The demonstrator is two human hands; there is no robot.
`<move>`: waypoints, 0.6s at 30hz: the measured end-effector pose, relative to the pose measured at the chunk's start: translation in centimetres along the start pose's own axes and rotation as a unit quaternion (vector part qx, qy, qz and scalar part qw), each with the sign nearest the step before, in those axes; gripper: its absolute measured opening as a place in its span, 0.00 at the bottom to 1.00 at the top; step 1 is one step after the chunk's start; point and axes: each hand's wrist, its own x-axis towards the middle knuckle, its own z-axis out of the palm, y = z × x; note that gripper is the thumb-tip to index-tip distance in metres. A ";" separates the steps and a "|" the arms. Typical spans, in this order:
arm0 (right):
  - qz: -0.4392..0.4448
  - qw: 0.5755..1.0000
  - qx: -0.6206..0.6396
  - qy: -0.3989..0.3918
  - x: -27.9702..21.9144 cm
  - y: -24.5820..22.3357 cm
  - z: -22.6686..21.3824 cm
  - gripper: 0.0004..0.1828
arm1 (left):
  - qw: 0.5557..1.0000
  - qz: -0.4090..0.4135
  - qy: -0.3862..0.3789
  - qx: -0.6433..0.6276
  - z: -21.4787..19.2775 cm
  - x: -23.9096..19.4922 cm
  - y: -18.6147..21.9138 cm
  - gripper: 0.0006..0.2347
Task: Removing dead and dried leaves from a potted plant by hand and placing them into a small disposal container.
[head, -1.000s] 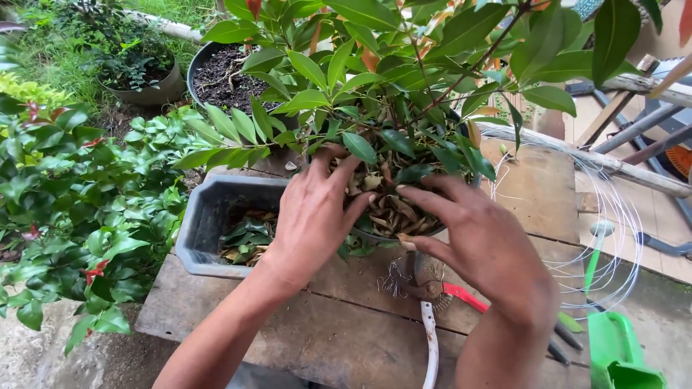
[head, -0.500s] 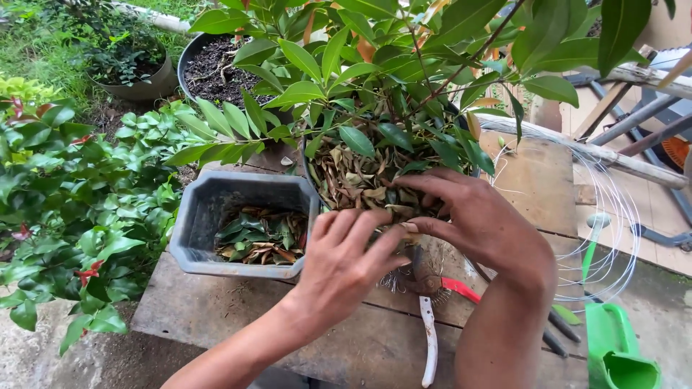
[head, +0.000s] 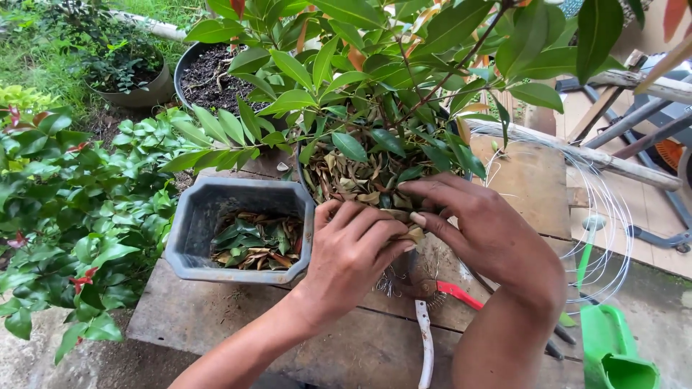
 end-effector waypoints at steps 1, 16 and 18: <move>0.000 1.000 -0.001 0.001 0.0 0.0 0.1 0.23 | 1.000 0.001 0.001 0.000 -0.3 0.2 -0.3 0.07; 0.008 0.999 -0.045 -0.027 1.6 -2.2 2.1 0.29 | 0.981 -0.108 -0.082 0.141 -1.6 -0.2 -5.4 0.21; 0.051 0.996 -0.061 -0.028 1.3 -2.1 1.7 0.32 | 0.984 -0.102 -0.091 0.118 -1.3 -0.3 -5.7 0.18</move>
